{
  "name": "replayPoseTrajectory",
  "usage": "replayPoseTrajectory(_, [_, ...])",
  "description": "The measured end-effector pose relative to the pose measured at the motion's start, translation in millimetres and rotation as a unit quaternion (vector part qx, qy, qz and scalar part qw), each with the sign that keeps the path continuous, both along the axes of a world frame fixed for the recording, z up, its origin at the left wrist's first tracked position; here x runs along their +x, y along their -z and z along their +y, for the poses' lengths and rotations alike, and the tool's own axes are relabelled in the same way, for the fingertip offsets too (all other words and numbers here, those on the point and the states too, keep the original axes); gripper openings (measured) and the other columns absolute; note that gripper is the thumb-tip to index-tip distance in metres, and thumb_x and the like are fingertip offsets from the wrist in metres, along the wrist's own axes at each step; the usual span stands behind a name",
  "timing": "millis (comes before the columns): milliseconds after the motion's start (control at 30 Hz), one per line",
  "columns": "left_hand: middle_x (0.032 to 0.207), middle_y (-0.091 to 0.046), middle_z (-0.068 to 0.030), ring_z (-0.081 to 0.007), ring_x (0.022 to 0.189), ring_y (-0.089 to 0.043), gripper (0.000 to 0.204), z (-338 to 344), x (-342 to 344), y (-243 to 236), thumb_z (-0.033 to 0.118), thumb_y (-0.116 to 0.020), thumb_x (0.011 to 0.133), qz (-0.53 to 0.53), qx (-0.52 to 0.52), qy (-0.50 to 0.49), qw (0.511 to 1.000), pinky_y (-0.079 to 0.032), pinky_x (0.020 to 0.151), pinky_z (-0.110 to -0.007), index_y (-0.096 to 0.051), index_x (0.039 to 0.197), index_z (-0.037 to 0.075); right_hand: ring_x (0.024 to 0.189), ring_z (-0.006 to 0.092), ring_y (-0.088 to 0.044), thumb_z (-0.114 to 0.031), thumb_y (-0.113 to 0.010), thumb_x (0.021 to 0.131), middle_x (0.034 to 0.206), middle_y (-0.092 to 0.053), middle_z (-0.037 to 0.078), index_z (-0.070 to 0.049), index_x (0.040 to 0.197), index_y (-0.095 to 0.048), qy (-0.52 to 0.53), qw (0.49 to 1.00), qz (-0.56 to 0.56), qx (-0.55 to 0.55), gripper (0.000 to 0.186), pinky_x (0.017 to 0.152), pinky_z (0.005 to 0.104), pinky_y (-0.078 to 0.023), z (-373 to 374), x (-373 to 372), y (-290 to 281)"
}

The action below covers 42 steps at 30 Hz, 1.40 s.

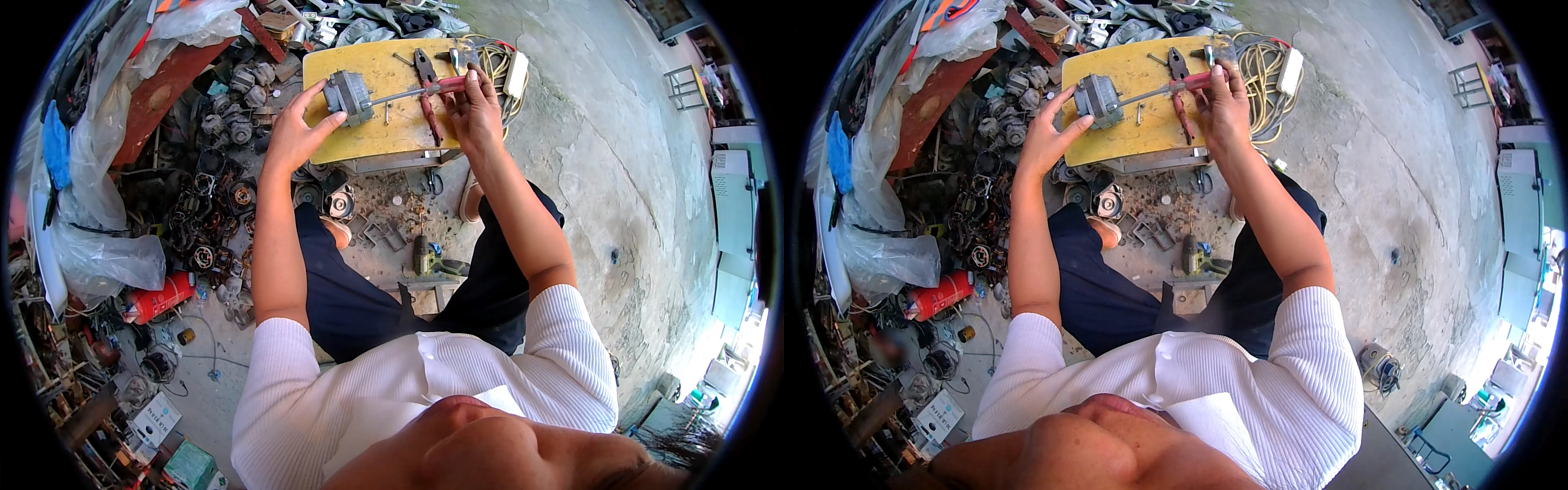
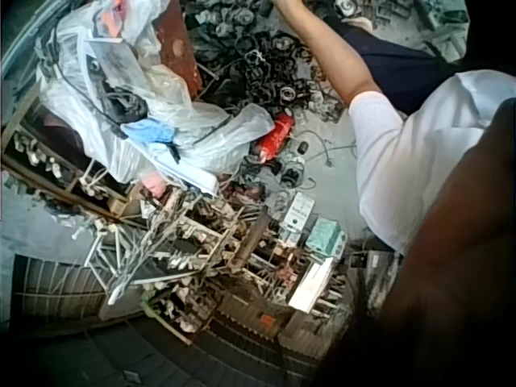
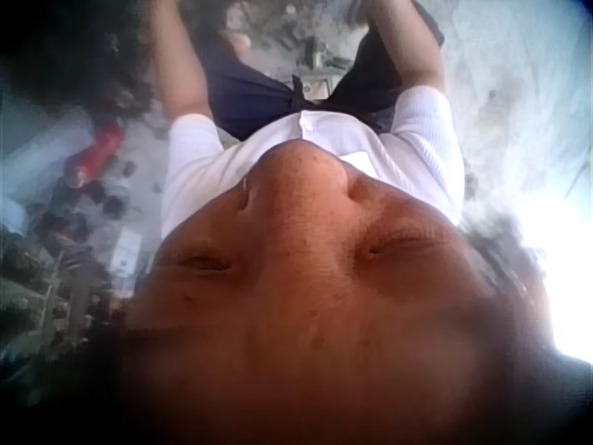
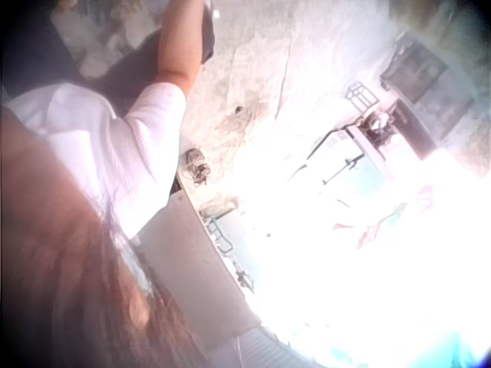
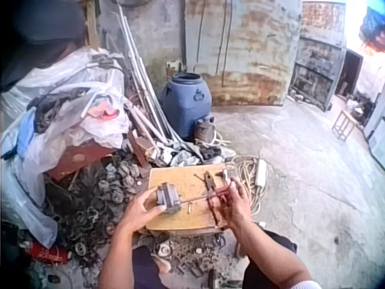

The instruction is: The person uses a screwdriver and a socket wrench to remove screws and disassemble an appliance motor component on a yellow table.

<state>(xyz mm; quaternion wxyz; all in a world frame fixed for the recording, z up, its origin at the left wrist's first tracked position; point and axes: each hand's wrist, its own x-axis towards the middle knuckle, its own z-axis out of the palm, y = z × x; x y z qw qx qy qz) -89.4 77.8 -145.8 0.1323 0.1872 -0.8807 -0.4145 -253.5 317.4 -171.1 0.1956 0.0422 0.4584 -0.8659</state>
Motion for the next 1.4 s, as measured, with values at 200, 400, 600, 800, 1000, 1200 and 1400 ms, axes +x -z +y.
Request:
replayPoseTrajectory(200, [0.139, -0.057, -0.0187, -0.0326, 0.129, -0.054, 0.076, 1.4, -2.0, -1.7, 0.041, -0.081, 0.077, -0.004, 0.002, 0.002, 1.0, -0.042, 0.107, -0.042, -0.055, 0.14, 0.009, 0.11, 0.0214, -0.061, -0.021, -0.052, 0.104, 0.117, -0.06, 0.01, -0.004, 0.137, -0.045, 0.016, 0.999, 0.024, -0.028, 0.038, 0.102, 0.0391, -0.049, -0.7, -1.5, 8.0])
replayPoseTrajectory(400, [0.139, -0.057, -0.0176, -0.0319, 0.129, -0.054, 0.075, -1.7, 2.5, 1.0, 0.04, -0.081, 0.077, -0.002, 0.004, -0.001, 1.0, -0.042, 0.107, -0.041, -0.055, 0.14, 0.008, 0.11, 0.0249, -0.062, -0.019, -0.05, 0.105, 0.122, -0.057, 0.013, -0.001, 0.139, -0.044, 0.0, 0.999, -0.022, -0.04, 0.039, 0.105, 0.0412, -0.049, -0.9, 7.8, -19.1])
replayPoseTrajectory(600, [0.138, -0.057, -0.0187, -0.0321, 0.129, -0.054, 0.075, -0.3, -0.5, -0.3, 0.04, -0.081, 0.077, 0.001, 0.001, 0.006, 1.0, -0.042, 0.107, -0.041, -0.055, 0.14, 0.008, 0.11, 0.023, -0.062, -0.025, -0.057, 0.102, 0.116, -0.06, 0.01, -0.003, 0.138, -0.046, 0.008, 0.999, 0.021, -0.035, 0.044, 0.101, 0.0406, -0.05, 2.6, -0.3, -3.8])
replayPoseTrajectory(800, [0.138, -0.057, -0.0196, -0.0324, 0.129, -0.054, 0.075, -0.6, 0.4, 0.7, 0.039, -0.081, 0.078, 0.001, 0.003, 0.003, 1.0, -0.042, 0.107, -0.041, -0.055, 0.14, 0.008, 0.11, 0.0169, -0.061, -0.022, -0.055, 0.103, 0.118, -0.063, 0.003, -0.016, 0.138, -0.054, 0.003, 0.999, -0.016, -0.029, 0.035, 0.094, 0.035, -0.05, 0.1, 0.4, -8.5])
replayPoseTrajectory(1000, [0.138, -0.057, -0.0198, -0.0327, 0.129, -0.054, 0.074, 0.8, -1.1, -1.2, 0.038, -0.081, 0.078, 0.004, 0.003, 0.007, 1.0, -0.041, 0.107, -0.041, -0.055, 0.14, 0.007, 0.106, 0.0187, -0.062, -0.019, -0.054, 0.103, 0.116, -0.061, 0.005, -0.011, 0.138, -0.051, 0.003, 0.999, 0.017, -0.032, 0.035, 0.098, 0.0365, -0.05, 3.7, -4.5, 6.5])
replayPoseTrajectory(1200, [0.138, -0.057, -0.0201, -0.0326, 0.129, -0.054, 0.074, 0.2, 1.5, -0.6, 0.037, -0.081, 0.078, 0.004, -0.001, 0.005, 1.0, -0.04, 0.108, -0.04, -0.054, 0.14, 0.006, 0.104, 0.0212, -0.062, -0.016, -0.05, 0.105, 0.115, -0.057, 0.01, -0.003, 0.136, -0.047, 0.011, 0.999, -0.007, -0.05, 0.034, 0.102, 0.0394, -0.05, -2.9, 5.2, -11.0])
replayPoseTrajectory(1400, [0.141, -0.055, -0.0186, -0.0287, 0.132, -0.052, 0.072, 1.3, 0.7, -3.3, 0.035, -0.079, 0.081, -0.004, 0.002, 0.009, 1.0, -0.039, 0.109, -0.038, -0.053, 0.142, 0.007, 0.105, 0.0215, -0.062, -0.017, -0.047, 0.106, 0.118, -0.056, 0.012, -0.003, 0.138, -0.045, -0.001, 0.999, 0.023, -0.049, 0.036, 0.101, 0.0403, -0.05, -0.7, 0.9, -8.5])
